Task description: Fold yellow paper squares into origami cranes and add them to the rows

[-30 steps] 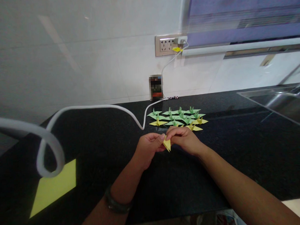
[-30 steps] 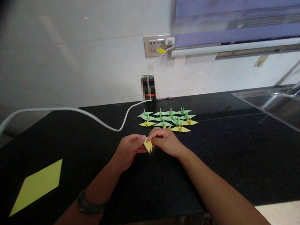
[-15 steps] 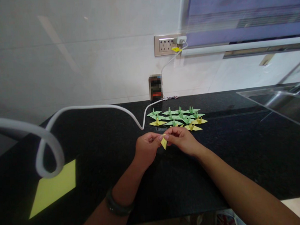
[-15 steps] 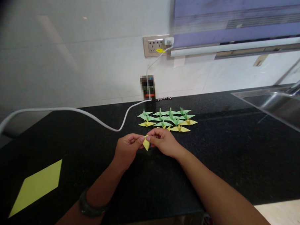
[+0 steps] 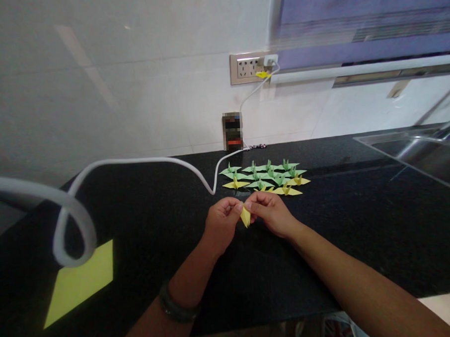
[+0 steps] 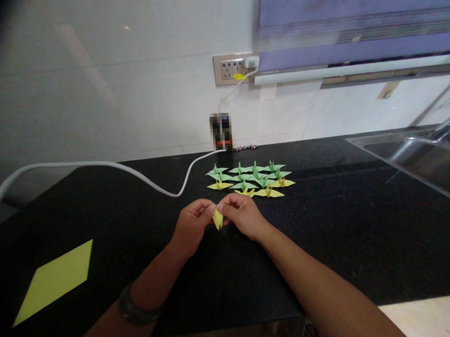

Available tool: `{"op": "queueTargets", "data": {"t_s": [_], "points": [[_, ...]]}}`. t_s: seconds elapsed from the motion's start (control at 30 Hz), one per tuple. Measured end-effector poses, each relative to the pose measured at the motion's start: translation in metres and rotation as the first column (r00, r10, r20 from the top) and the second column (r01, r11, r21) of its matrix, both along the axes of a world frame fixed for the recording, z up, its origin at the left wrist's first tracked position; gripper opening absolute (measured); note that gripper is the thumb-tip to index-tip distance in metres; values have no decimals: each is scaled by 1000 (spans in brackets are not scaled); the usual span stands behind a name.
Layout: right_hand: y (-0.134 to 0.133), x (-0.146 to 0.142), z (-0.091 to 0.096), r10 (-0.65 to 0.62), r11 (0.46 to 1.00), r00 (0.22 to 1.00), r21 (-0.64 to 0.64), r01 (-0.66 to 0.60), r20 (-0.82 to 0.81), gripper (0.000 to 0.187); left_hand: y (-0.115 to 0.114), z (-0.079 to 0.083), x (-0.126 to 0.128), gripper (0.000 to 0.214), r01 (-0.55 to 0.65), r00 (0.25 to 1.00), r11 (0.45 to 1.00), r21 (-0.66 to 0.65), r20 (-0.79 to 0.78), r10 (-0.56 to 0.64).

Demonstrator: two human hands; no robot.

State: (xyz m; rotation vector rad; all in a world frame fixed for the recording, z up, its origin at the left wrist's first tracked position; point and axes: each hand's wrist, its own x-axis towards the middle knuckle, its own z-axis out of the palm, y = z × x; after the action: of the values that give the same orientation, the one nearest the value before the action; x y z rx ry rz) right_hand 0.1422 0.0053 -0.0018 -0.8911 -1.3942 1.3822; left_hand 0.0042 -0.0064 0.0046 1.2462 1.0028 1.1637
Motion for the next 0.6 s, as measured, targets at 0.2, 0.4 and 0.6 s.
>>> {"op": "queueTargets", "data": {"t_s": [0.2, 0.4, 0.6], "points": [[4, -2, -4, -128, 992, 991, -2, 128, -49, 18, 2, -1, -2, 24, 71, 987, 976, -204, 155, -40], [3, 1, -5, 17, 1000, 997, -2, -17, -75, 19, 2, -2, -4, 27, 154, 967, 966, -207, 231, -105], [3, 1, -5, 46, 999, 992, -8, -47, -116, 18, 2, -2, -2, 30, 191, 956, 950, -248, 266, -123]]}}
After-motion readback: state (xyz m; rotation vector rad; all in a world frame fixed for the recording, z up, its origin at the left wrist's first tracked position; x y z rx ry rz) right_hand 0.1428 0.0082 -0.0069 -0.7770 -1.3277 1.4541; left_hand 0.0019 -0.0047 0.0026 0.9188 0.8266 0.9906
